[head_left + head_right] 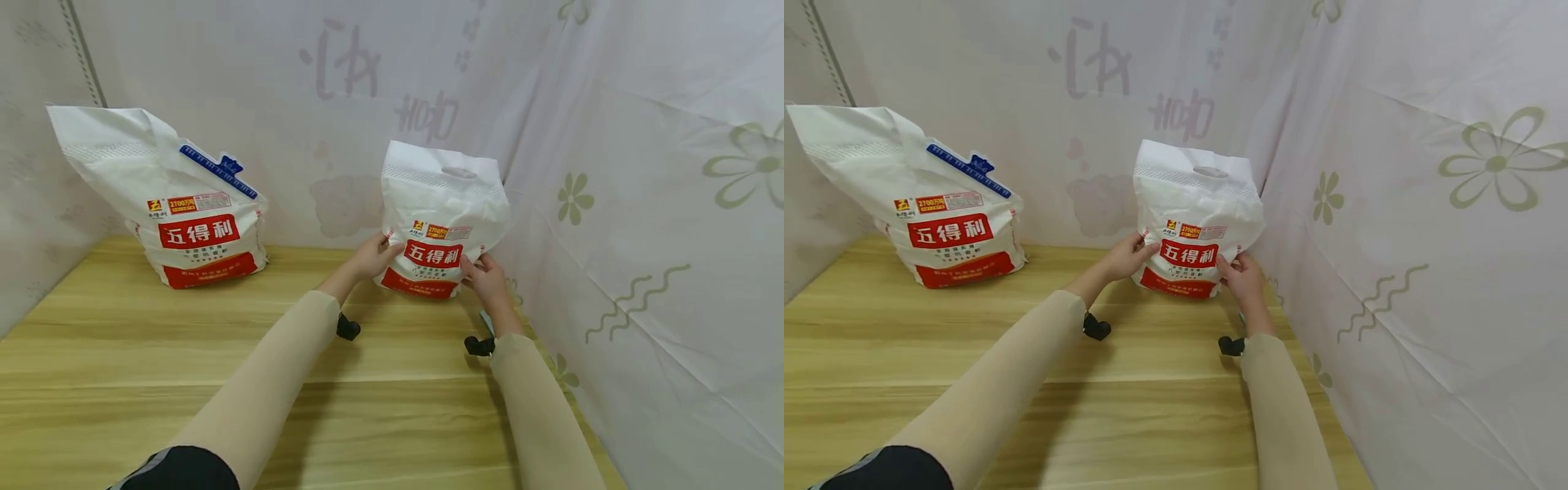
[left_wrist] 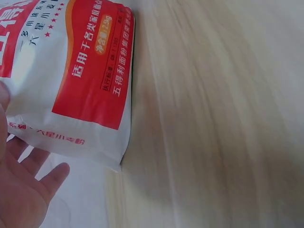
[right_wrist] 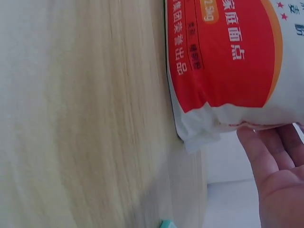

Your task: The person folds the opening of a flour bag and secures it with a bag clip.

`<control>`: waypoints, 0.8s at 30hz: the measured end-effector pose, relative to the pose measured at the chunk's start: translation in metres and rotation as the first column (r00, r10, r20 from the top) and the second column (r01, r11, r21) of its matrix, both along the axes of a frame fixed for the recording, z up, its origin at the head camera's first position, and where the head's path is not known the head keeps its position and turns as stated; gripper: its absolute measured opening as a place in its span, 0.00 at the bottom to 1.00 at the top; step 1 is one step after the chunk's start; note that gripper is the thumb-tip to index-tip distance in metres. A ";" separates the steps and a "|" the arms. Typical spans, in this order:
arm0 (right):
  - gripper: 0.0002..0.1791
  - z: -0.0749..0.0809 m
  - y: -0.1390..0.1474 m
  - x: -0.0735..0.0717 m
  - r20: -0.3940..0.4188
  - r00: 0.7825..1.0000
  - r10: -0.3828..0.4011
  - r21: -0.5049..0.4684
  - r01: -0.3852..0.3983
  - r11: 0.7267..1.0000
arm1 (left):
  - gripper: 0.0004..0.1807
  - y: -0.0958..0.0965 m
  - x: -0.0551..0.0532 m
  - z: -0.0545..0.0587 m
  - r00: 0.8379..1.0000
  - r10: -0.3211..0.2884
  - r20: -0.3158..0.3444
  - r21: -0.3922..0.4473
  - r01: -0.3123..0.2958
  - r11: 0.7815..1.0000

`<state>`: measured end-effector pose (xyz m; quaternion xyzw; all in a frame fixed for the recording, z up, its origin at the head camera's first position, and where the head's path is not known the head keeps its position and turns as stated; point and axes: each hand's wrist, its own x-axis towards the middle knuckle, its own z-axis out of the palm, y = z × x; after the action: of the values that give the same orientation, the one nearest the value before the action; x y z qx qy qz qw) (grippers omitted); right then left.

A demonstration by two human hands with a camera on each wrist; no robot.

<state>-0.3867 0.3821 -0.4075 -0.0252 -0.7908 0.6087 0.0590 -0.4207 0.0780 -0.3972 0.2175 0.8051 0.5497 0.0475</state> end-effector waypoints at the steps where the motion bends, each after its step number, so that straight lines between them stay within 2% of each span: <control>1: 0.38 -0.001 -0.001 0.001 0.001 1.000 0.012 0.003 -0.012 1.000 | 0.33 -0.004 0.003 -0.001 1.000 0.003 0.002 0.002 -0.003 1.000; 8: 0.39 -0.003 -0.010 0.004 -0.015 0.997 0.072 0.028 -0.071 0.997 | 0.31 -0.023 0.021 -0.006 1.000 0.020 -0.003 0.028 -0.020 0.999; 12: 0.39 -0.002 -0.017 0.009 -0.003 0.996 0.093 0.059 -0.093 0.994 | 0.30 -0.036 0.031 -0.007 0.999 0.042 -0.004 0.017 -0.042 0.999; 18: 0.37 0.000 -0.033 0.015 -0.013 0.985 0.172 0.073 -0.171 0.983 | 0.30 -0.058 0.048 -0.007 0.997 0.082 -0.005 -0.001 -0.082 0.997; 24: 0.37 0.003 -0.047 0.020 0.015 0.972 0.236 0.101 -0.237 0.966 | 0.30 -0.081 0.061 -0.010 0.994 0.105 -0.026 -0.034 -0.106 0.994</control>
<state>-0.3667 0.3348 -0.4047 0.0714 -0.8183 0.5702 -0.0139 -0.3601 -0.0028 -0.4075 0.1807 0.8256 0.5345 0.0124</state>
